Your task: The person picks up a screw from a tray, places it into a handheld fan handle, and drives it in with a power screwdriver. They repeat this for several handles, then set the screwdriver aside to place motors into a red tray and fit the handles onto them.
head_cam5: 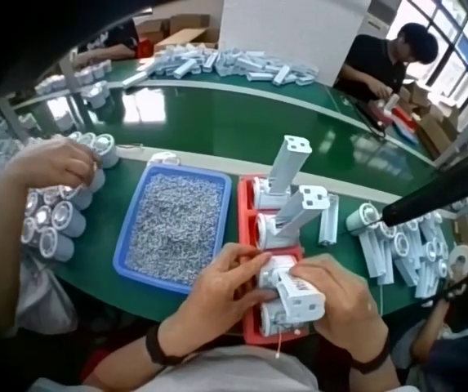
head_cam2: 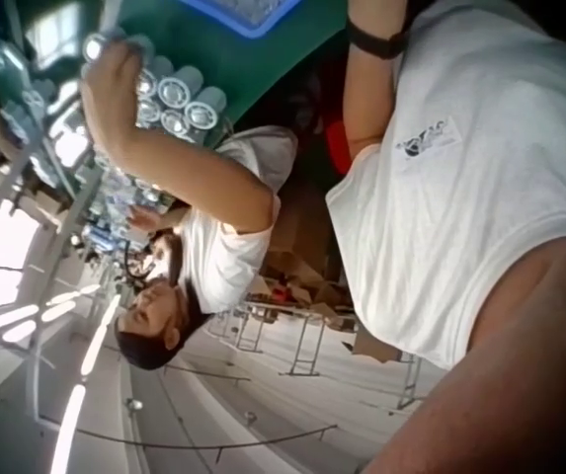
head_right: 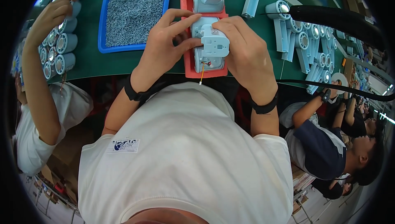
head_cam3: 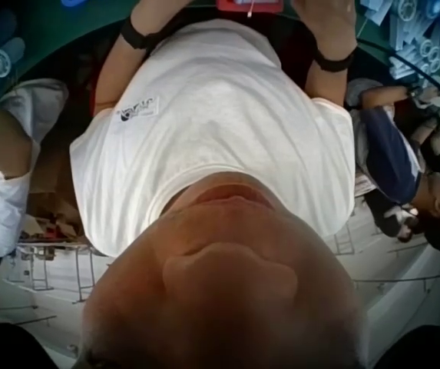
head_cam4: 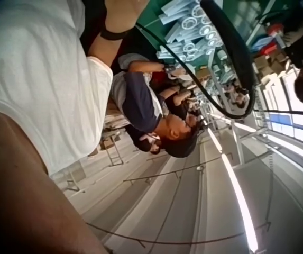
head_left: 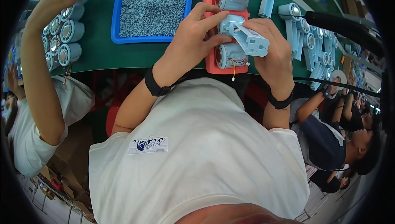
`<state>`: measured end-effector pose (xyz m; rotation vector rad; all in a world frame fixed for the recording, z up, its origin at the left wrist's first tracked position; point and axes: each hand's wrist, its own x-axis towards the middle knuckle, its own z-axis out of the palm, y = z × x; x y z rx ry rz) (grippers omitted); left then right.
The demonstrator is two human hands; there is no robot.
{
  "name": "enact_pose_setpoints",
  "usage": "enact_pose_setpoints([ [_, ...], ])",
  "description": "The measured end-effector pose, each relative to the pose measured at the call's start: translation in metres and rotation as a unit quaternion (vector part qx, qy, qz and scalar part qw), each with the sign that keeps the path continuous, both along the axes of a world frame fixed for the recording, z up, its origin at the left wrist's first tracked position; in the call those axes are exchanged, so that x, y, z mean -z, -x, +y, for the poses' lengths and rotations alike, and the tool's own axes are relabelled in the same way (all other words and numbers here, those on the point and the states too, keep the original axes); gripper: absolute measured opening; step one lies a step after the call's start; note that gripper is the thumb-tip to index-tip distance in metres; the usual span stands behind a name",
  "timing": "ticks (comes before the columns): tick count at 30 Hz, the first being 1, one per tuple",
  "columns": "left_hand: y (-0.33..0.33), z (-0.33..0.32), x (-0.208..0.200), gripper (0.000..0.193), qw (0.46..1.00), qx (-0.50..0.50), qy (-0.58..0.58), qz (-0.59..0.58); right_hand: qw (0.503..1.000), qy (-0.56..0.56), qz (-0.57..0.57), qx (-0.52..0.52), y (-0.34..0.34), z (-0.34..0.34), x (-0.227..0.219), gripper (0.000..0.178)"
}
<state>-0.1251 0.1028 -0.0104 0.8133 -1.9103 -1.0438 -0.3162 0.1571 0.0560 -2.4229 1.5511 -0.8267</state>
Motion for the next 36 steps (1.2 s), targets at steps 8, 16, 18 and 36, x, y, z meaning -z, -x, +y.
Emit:
enact_pose_setpoints([
  [8,-0.001,-0.006,0.008,0.046,0.999,-0.001,0.041,0.013,1.000,-0.004,-0.010,-0.020,0.000,-0.003,0.001,0.041],
  [16,-0.002,-0.005,0.009,0.046,0.999,0.013,0.024,0.016,1.000,-0.003,0.017,-0.025,-0.002,-0.002,-0.003,0.040],
  [18,-0.003,-0.007,0.008,0.046,1.000,0.014,0.023,0.014,0.999,-0.008,0.020,-0.025,0.000,-0.002,-0.002,0.041],
  [36,-0.004,0.000,0.013,0.047,0.999,0.009,0.022,0.035,0.999,-0.031,-0.027,-0.026,-0.005,0.000,-0.001,0.041],
])
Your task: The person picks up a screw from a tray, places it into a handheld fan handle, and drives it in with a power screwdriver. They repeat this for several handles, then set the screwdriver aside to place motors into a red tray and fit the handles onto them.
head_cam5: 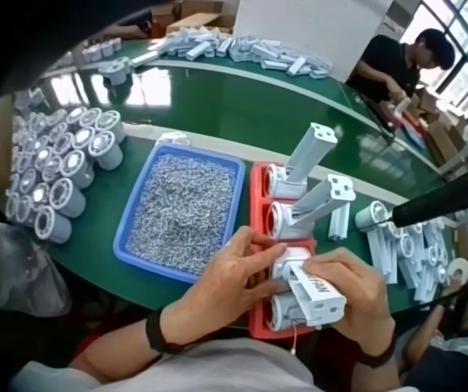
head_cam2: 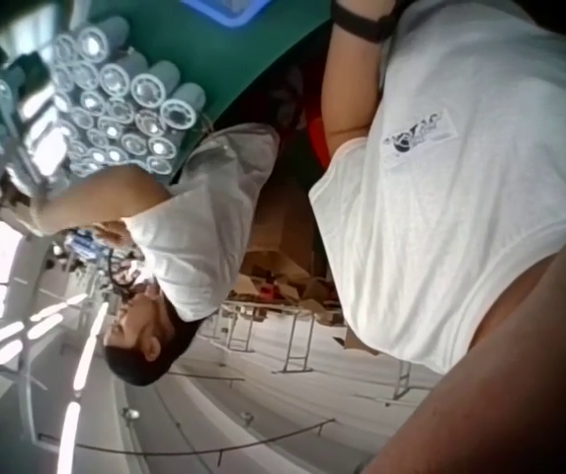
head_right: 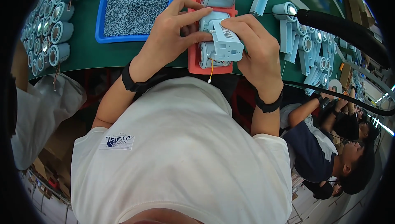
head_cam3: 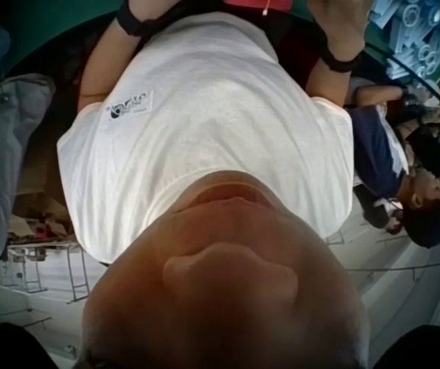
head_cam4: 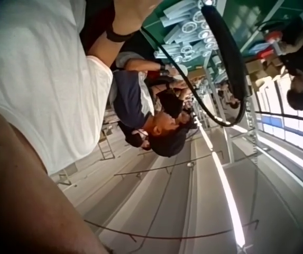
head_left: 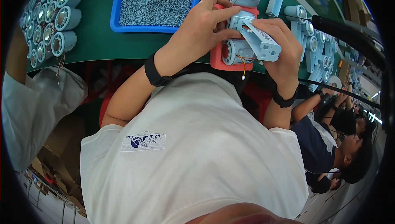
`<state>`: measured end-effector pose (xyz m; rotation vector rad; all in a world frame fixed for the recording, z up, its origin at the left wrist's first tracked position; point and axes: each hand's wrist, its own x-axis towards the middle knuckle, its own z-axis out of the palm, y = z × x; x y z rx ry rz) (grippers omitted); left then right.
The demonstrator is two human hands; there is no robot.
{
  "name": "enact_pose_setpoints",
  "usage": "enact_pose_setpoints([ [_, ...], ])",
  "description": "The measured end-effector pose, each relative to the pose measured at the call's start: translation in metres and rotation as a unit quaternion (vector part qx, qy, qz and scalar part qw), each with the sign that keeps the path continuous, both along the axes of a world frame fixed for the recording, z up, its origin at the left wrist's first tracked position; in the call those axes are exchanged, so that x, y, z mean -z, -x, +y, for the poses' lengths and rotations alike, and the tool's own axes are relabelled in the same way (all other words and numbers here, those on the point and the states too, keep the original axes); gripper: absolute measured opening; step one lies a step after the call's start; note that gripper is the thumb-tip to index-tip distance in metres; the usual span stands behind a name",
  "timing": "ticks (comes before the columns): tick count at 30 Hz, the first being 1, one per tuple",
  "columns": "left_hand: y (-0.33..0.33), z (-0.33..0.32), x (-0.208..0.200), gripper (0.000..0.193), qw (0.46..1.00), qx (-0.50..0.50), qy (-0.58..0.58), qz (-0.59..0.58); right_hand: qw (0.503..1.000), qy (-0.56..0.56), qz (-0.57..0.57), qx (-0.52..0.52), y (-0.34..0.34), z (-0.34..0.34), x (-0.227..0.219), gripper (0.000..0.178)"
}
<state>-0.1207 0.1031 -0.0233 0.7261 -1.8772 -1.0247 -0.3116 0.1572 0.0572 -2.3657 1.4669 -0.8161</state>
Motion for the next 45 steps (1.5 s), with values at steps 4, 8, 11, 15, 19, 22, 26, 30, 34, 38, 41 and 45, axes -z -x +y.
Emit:
enact_pose_setpoints([
  [4,0.000,-0.005,-0.001,0.045,1.000,-0.006,-0.006,-0.024,1.000,-0.003,0.000,0.007,-0.004,-0.005,0.004,0.041],
  [8,0.012,-0.010,-0.009,0.048,1.000,0.006,0.001,0.020,0.997,0.039,-0.055,0.028,0.008,-0.004,0.014,0.039],
  [11,0.009,-0.008,-0.018,0.052,0.999,-0.010,0.020,-0.036,0.998,0.051,-0.045,-0.007,0.010,-0.007,0.015,0.040],
  [15,0.013,-0.006,-0.014,0.053,0.997,-0.038,-0.006,-0.065,0.998,0.031,-0.020,-0.043,0.004,-0.017,0.004,0.027],
  [19,0.022,-0.001,-0.025,0.052,0.993,-0.001,0.066,-0.098,0.978,0.024,-0.207,0.014,0.022,0.011,0.030,0.031],
  [22,0.007,0.004,-0.037,0.054,0.997,0.031,0.016,-0.071,0.983,0.038,-0.174,-0.035,0.017,0.014,0.019,0.030],
  [26,-0.035,0.032,-0.120,0.052,0.999,0.026,0.033,-0.003,0.981,-0.009,-0.193,0.017,0.028,0.030,-0.004,0.029],
  [30,-0.102,0.020,-0.238,0.031,0.972,0.135,0.130,0.139,0.933,-0.009,-0.308,0.185,0.040,0.051,0.002,0.016],
  [34,-0.245,0.013,-0.146,0.027,0.983,0.100,0.149,0.033,0.917,0.057,-0.354,0.176,0.032,0.069,-0.030,0.011],
  [38,-0.384,-0.099,-0.078,0.022,0.959,0.150,0.226,-0.078,0.919,0.174,-0.335,0.112,0.033,0.086,-0.092,0.014],
  [41,-0.384,-0.125,-0.077,0.018,0.932,0.136,0.291,-0.166,0.940,0.114,-0.318,0.042,0.026,0.061,-0.090,0.016],
  [45,-0.306,-0.140,-0.159,0.013,0.871,0.121,0.359,-0.312,0.956,0.075,-0.271,0.086,0.026,0.057,-0.056,0.016],
])
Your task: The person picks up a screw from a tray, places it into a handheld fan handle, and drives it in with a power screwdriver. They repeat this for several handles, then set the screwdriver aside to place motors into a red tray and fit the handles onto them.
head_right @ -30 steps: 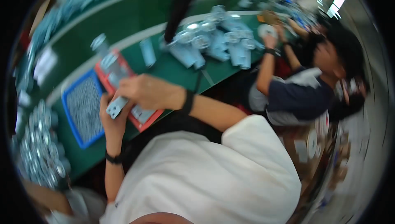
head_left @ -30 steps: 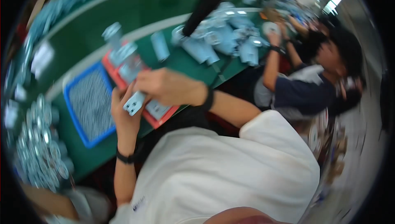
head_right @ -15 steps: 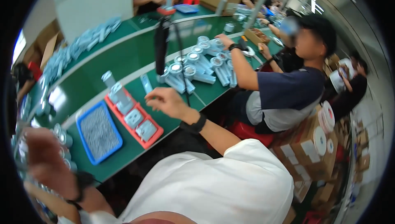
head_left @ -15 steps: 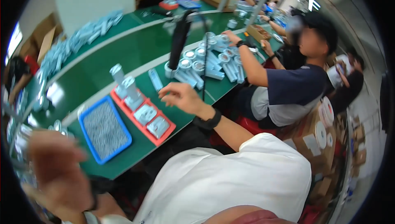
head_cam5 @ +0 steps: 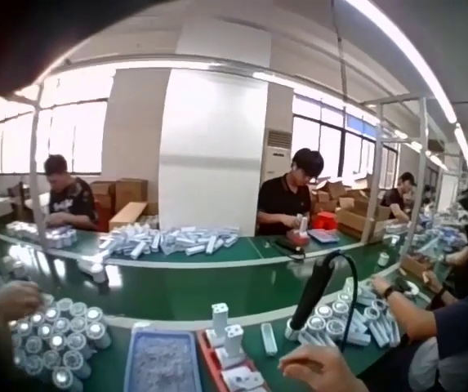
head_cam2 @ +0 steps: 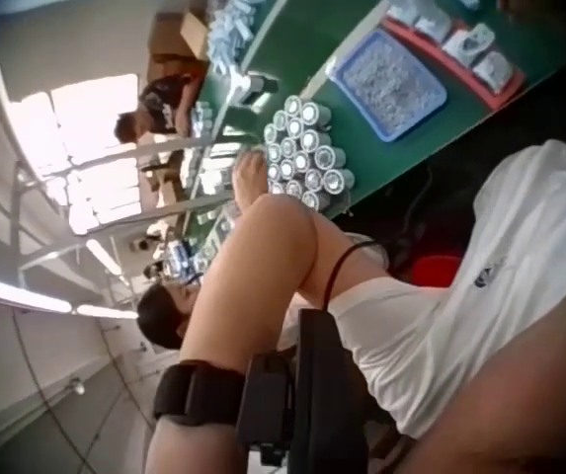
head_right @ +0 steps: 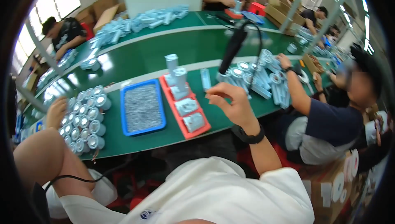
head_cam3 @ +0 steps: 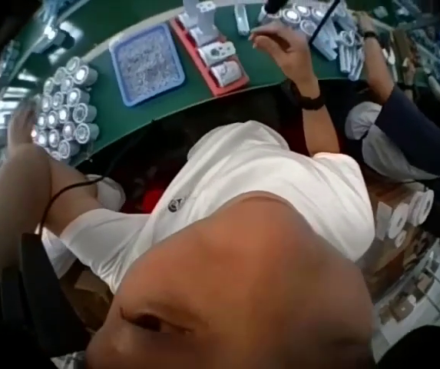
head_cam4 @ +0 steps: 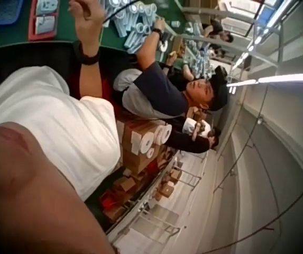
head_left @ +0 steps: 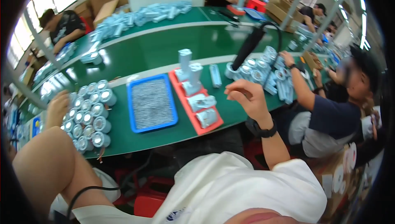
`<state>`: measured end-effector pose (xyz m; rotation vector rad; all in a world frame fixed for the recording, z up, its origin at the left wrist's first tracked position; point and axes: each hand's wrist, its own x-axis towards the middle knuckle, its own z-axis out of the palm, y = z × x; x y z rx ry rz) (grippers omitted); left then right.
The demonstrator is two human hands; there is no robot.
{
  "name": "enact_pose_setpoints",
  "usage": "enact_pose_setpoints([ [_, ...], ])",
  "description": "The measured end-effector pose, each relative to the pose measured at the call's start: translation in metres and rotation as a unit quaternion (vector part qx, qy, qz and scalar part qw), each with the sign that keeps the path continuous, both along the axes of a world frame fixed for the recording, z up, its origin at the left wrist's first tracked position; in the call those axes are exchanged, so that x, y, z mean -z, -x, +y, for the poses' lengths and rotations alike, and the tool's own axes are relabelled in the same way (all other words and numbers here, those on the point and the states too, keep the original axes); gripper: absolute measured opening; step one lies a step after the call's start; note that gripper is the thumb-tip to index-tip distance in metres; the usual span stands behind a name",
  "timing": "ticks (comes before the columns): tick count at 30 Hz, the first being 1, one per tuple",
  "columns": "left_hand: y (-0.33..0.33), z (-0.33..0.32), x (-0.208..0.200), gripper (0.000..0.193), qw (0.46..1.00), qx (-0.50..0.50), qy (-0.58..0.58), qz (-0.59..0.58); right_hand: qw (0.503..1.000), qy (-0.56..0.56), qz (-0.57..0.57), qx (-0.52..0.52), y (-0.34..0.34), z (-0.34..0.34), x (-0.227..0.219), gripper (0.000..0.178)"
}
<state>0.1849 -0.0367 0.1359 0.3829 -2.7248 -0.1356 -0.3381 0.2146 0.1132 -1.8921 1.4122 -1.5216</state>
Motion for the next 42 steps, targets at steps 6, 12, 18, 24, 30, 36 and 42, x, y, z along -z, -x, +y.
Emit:
enact_pose_setpoints([
  [6,0.038,-0.040,0.023,0.008,0.991,-0.009,-0.131,-0.006,0.985,-0.128,-0.035,0.108,0.019,0.018,0.098,0.022],
  [12,0.043,-0.030,0.087,0.016,0.963,0.113,0.013,-0.243,0.977,-0.058,0.113,0.172,0.039,-0.032,0.116,0.029],
  [18,0.083,-0.035,0.050,0.019,0.956,-0.016,-0.179,-0.233,0.933,-0.115,0.195,0.279,0.041,-0.053,0.111,0.054],
  [24,-0.103,-0.106,0.017,0.014,0.906,-0.337,0.249,-0.057,0.903,-0.221,0.285,0.233,0.023,-0.084,0.106,0.056],
  [30,0.153,0.065,0.020,0.024,0.963,-0.216,-0.025,0.159,0.899,-0.227,0.259,0.270,0.049,-0.078,0.131,0.035],
  [36,0.211,0.209,0.050,0.050,0.866,-0.141,-0.276,0.392,0.959,-0.077,0.192,0.195,0.062,-0.048,0.139,0.021],
  [42,0.290,0.222,0.135,0.053,0.942,-0.109,-0.206,0.242,0.967,-0.155,0.061,0.195,0.053,0.032,0.086,0.028],
])
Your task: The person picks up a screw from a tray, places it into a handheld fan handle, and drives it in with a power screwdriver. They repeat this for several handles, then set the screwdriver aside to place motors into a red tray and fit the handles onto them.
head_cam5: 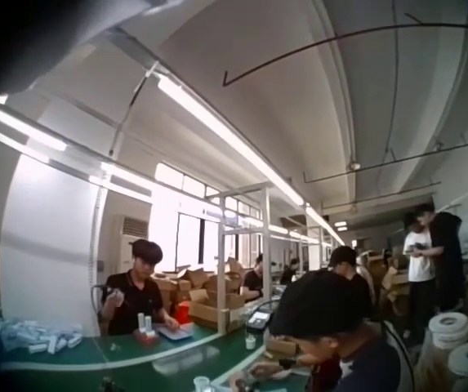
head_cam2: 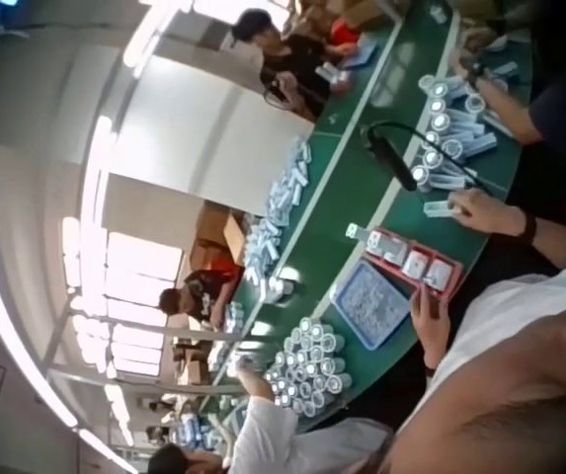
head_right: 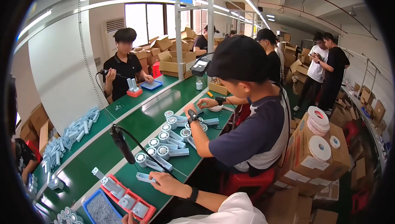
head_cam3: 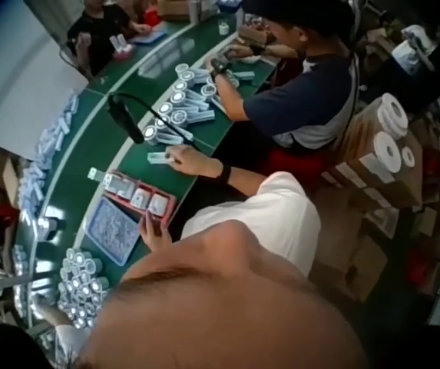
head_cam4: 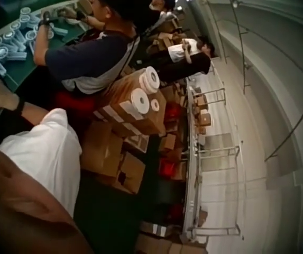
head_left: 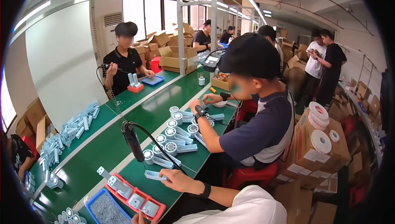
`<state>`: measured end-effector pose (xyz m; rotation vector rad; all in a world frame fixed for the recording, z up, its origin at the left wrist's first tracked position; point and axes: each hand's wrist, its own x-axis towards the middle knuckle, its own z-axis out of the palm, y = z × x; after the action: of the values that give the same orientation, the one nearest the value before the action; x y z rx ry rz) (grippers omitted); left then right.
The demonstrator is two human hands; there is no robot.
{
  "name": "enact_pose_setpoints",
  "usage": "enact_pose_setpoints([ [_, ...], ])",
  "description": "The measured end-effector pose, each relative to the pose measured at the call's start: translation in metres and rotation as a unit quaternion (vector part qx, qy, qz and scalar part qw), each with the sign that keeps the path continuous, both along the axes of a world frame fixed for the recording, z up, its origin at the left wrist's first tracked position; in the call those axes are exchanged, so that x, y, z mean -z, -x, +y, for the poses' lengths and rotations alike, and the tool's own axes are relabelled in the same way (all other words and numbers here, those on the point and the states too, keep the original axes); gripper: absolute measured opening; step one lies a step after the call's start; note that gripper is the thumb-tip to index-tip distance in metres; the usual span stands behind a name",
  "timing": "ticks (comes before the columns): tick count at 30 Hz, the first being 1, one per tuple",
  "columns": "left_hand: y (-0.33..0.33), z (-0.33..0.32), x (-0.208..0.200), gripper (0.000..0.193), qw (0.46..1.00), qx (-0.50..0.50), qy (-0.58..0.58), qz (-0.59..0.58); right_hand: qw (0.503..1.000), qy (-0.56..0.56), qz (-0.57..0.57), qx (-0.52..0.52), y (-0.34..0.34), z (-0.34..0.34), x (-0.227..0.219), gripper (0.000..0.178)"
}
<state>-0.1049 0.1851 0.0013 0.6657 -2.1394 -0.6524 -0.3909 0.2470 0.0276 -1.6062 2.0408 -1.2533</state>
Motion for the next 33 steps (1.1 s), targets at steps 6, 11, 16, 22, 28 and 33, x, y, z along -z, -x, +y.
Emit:
enact_pose_setpoints([
  [6,0.029,0.021,-0.023,0.054,0.998,-0.054,-0.014,-0.035,0.992,0.078,0.078,0.065,-0.018,0.044,-0.020,0.039],
  [11,0.040,0.021,-0.031,0.037,0.999,-0.044,-0.001,-0.026,0.988,0.083,0.122,0.043,-0.021,0.060,-0.019,0.040],
  [16,0.044,0.004,-0.012,0.027,0.995,-0.038,0.029,0.088,0.990,0.123,0.053,-0.041,-0.022,0.041,0.003,0.038],
  [22,0.039,0.008,-0.011,0.024,0.976,-0.106,-0.170,0.084,0.992,0.069,-0.059,-0.092,-0.020,0.019,0.031,0.035],
  [28,0.037,0.002,0.005,0.026,0.931,-0.079,-0.327,0.139,0.990,0.074,-0.099,-0.072,-0.003,0.010,0.047,0.032],
  [33,0.036,-0.007,-0.009,0.026,0.994,-0.003,-0.108,0.005,0.984,-0.053,-0.161,-0.048,0.005,0.007,0.037,0.034],
])
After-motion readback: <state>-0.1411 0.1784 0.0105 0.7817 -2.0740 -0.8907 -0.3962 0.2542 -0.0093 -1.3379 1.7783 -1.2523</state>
